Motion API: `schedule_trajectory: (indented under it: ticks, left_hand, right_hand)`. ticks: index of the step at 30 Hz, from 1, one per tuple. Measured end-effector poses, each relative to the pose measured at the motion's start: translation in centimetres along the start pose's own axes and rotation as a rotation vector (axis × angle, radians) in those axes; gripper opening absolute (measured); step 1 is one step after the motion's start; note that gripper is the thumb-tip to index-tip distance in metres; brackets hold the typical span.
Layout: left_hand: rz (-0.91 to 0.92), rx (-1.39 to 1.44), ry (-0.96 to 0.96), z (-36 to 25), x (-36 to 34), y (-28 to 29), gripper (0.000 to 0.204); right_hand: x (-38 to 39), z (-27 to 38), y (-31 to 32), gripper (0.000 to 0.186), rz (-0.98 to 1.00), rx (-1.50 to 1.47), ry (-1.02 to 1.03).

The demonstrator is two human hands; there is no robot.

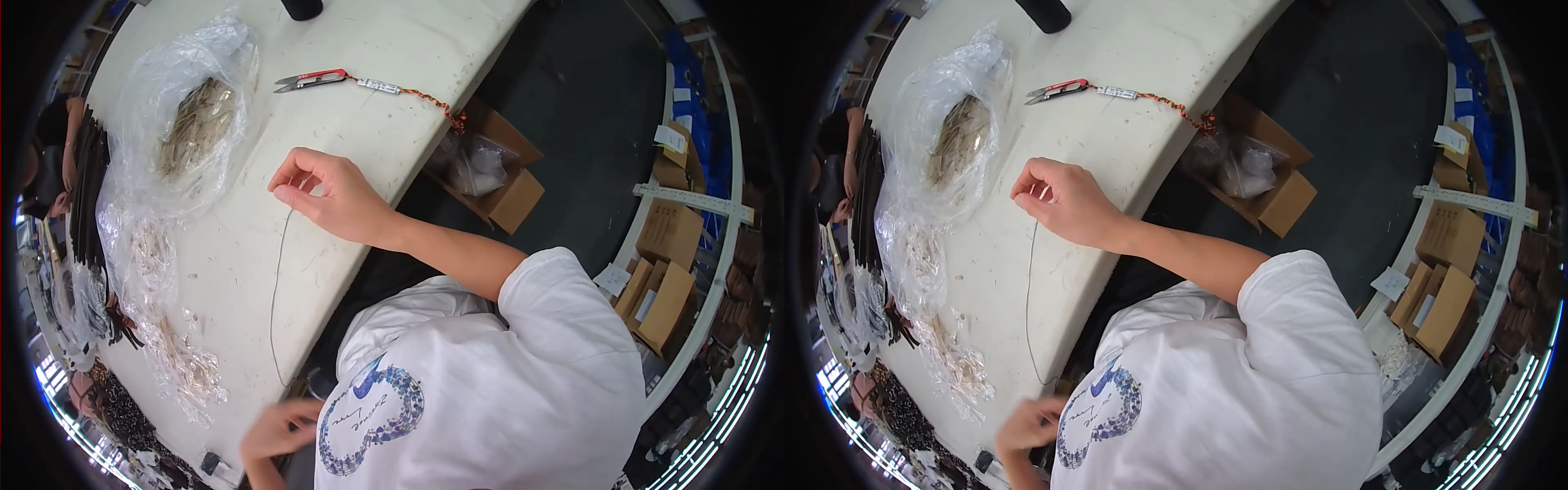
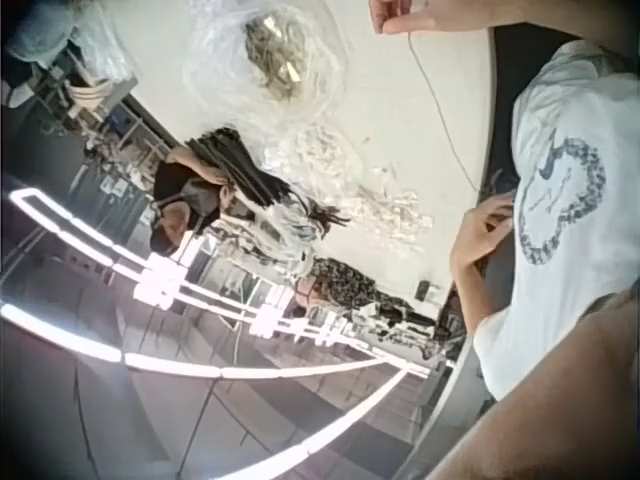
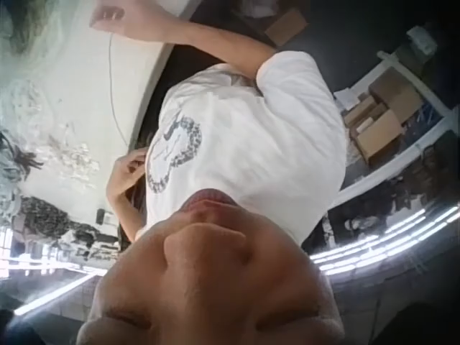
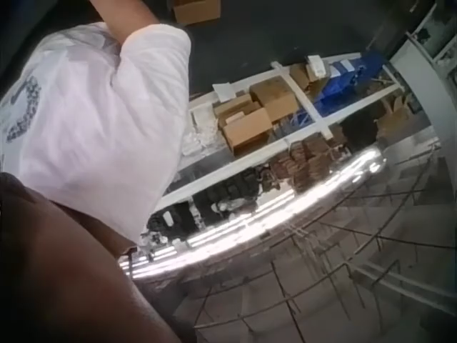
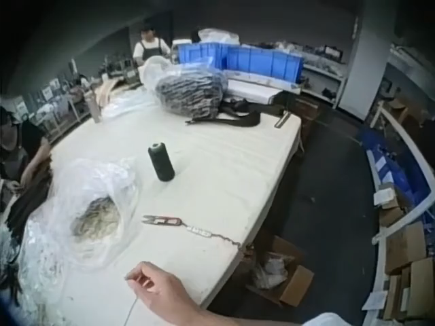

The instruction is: Assembling small leather and metal accessory parts using a needle and thread.

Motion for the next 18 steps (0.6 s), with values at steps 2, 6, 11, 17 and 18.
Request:
schedule_trajectory:
  ticks: [2,6,11,17,18]
  left_hand:
    - [-0.23,0.136,-0.136,-6.9,-4.1,3.1,0.036]
    - [-0.748,0.208,-0.594,-14.8,-11.8,6.5,0.037]
    - [-0.039,0.789,-0.576,-15.8,-15.1,3.8,0.046]
    - [-0.112,0.795,-0.494,-7.6,-10.5,4.5,0.037]
    - [-0.148,0.792,-0.508,-5.5,-9.6,4.7,0.036]
  right_hand:
    - [-0.8,1.4,-0.7,0.006,0.111,-0.006,-0.058]
    - [-1.4,3.5,-2.1,0.005,0.174,-0.162,-0.015]
    - [-0.9,4.5,-2.4,0.009,0.093,-0.121,0.046]
    - [1.7,1.7,1.9,0.013,-0.262,-0.554,-0.197]
    - [2.5,1.1,2.2,0.013,-0.31,-0.601,-0.263]
Point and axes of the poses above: each hand's wrist, its own x-axis away from the middle knuckle, its own y-axis out of the back of the hand, z = x × y, the point moved 1 cm from there along -x, towards the middle knuckle, and after that the axes turned 10 degrees about y, right-handed, at the moved point
